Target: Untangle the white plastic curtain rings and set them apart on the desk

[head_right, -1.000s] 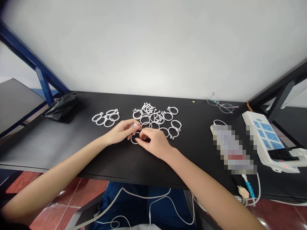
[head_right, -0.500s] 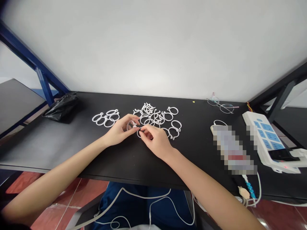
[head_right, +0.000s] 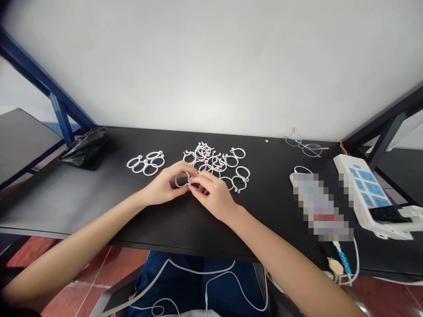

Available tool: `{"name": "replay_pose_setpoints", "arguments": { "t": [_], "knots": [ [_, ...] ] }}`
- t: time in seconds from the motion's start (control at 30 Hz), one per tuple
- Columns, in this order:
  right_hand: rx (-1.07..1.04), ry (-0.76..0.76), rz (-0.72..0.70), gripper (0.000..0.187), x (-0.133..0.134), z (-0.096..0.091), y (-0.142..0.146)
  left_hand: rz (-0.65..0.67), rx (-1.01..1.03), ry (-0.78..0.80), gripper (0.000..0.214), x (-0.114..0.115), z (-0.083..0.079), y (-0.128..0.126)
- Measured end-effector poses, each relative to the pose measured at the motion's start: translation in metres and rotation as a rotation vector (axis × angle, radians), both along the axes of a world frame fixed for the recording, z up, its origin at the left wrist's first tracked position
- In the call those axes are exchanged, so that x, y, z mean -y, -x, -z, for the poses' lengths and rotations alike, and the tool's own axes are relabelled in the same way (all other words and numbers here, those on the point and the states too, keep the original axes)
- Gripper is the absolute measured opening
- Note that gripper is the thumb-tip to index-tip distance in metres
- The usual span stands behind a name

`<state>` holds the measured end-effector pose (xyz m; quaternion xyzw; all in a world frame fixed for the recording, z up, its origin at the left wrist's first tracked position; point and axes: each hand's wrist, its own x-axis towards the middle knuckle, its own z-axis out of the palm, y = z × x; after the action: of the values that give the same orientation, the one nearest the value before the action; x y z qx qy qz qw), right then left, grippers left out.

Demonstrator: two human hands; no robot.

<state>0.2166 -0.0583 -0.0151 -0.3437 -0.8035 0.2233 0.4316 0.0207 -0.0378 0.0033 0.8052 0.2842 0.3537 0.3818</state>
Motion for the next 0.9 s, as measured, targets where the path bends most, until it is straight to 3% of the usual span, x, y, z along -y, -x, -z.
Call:
{"name": "replay_pose_setpoints", "arguments": {
  "t": [0.17, 0.43, 0.9],
  "knots": [
    [-0.024, -0.025, 0.040, 0.014, -0.0008, -0.0023, -0.0006, 0.033, 0.028, 0.034, 0.040, -0.0014, 0.0036, -0.0004],
    [-0.039, -0.061, 0.057, 0.010, -0.0018, -0.0033, -0.0009, 0.026, 0.074, 0.078, 0.027, -0.0039, 0.0041, 0.0017],
    [-0.080, -0.075, 0.070, 0.009, -0.0008, -0.0041, 0.0006, -0.044, -0.076, 0.255, 0.036, -0.0017, -0.0013, 0.0019]
  ]
}}
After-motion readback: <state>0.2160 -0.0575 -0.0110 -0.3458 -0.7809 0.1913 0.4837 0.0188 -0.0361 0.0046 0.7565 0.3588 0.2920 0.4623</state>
